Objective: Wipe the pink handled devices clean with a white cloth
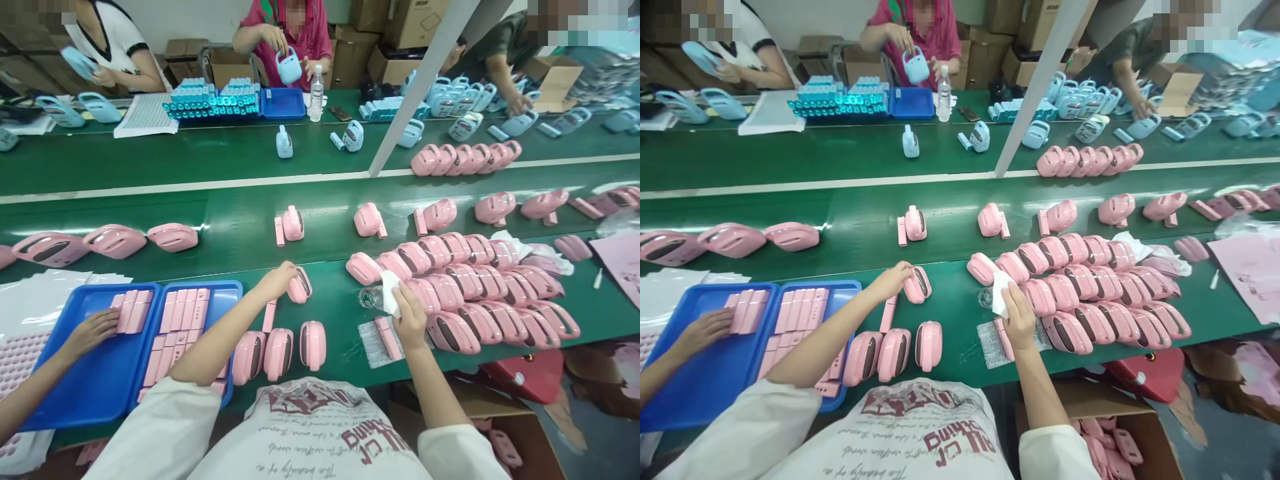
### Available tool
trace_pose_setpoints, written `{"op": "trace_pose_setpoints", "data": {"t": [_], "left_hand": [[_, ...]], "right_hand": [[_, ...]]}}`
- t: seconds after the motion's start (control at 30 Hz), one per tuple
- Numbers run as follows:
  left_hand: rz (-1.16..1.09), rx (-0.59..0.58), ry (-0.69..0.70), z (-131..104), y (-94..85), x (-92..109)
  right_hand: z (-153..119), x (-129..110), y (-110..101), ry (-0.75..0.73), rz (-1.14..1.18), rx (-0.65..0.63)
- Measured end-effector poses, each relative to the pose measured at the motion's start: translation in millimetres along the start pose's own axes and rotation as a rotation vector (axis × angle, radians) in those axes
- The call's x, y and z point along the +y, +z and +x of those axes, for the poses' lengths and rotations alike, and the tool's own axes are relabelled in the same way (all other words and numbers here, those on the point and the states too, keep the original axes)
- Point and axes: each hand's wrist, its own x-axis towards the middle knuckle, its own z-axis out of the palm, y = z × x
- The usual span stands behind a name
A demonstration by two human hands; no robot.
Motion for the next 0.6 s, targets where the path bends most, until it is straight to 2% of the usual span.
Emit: {"op": "trace_pose_setpoints", "data": {"t": [0.1, 0.17, 0.27, 0.33, 0.4, 0.47, 0.5, 0.53, 0.57, 0.6], "left_hand": [[-0.056, -0.037, 0.055, 4.2, 15.3, 13.7], [-0.086, -0.061, 0.110, 7.1, 19.9, 17.4], [-0.140, -0.062, 0.144, 11.1, 22.8, 16.5], [-0.181, -0.034, 0.121, 12.5, 25.6, 13.6], [-0.221, 0.014, 0.073, 12.2, 31.7, 9.8], [-0.269, 0.074, 0.008, 10.2, 41.8, 5.5], [-0.288, 0.101, -0.020, 8.7, 48.0, 3.2], [-0.298, 0.122, -0.037, 7.0, 54.5, 0.9], [-0.300, 0.139, -0.036, 5.4, 60.7, -1.3], [-0.287, 0.146, -0.018, 3.9, 66.3, -3.1]], "right_hand": [[1.4, 7.0, 8.1, 0.068, 0.041, -0.014], [8.5, 6.7, 9.8, 0.146, 0.068, 0.067], [21.8, 2.9, 2.9, 0.286, 0.119, 0.270], [27.0, 6.9, -7.8, 0.439, 0.166, 0.396], [27.7, 23.1, -21.0, 0.659, 0.233, 0.582], [24.8, 50.5, -35.3, 0.879, 0.326, 0.850], [22.4, 65.9, -42.5, 0.919, 0.345, 0.897], [19.7, 80.6, -49.8, 0.926, 0.367, 0.882], [16.7, 93.4, -57.1, 0.887, 0.392, 0.793], [13.5, 103.4, -64.1, 0.775, 0.389, 0.602]]}}
